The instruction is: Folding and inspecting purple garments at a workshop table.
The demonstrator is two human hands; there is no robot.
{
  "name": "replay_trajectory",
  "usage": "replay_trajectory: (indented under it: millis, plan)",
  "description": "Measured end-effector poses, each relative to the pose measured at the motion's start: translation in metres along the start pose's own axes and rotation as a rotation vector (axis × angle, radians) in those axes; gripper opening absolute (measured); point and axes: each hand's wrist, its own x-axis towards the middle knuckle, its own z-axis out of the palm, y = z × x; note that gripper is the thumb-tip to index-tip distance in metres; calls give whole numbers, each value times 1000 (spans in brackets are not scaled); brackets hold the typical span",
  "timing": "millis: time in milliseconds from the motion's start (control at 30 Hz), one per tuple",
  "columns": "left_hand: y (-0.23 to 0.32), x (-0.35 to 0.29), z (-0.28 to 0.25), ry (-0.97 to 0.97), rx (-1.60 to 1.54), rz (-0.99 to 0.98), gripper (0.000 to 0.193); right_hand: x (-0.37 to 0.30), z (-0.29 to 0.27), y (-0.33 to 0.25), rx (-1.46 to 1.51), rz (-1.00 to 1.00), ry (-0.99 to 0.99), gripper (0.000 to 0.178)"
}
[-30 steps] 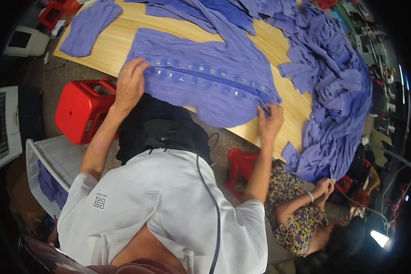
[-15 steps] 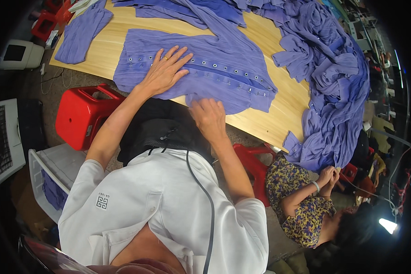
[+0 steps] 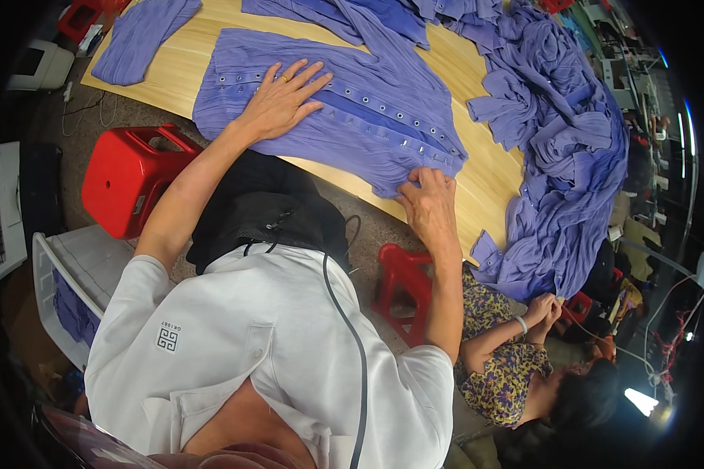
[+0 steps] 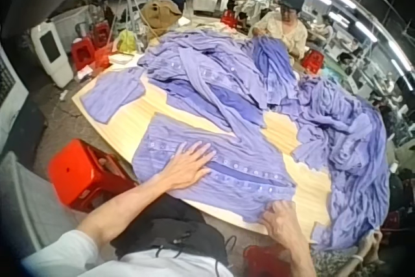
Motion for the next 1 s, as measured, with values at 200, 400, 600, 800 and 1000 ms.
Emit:
replay_trajectory:
  millis: [200, 400, 600, 800, 1000]
  plan:
    - [7, 4, -10, 142, -90, 76, 55, 13, 51, -49, -4, -158, 137, 20]
    - [9, -10, -31, 53, -20, 45, 48, 31, 87, -81, 68, -260, 245, 28]
    - [3, -16, -17, 13, -15, -30, 60, 55, 77, -83, 102, -316, 185, 26]
    - [-2, -15, -14, -14, -6, -27, 61, 30, 52, -29, -118, -175, 58, 14]
    - [-1, -13, -9, -7, 1, -36, 62, 38, 57, -47, -254, -24, 103, 33]
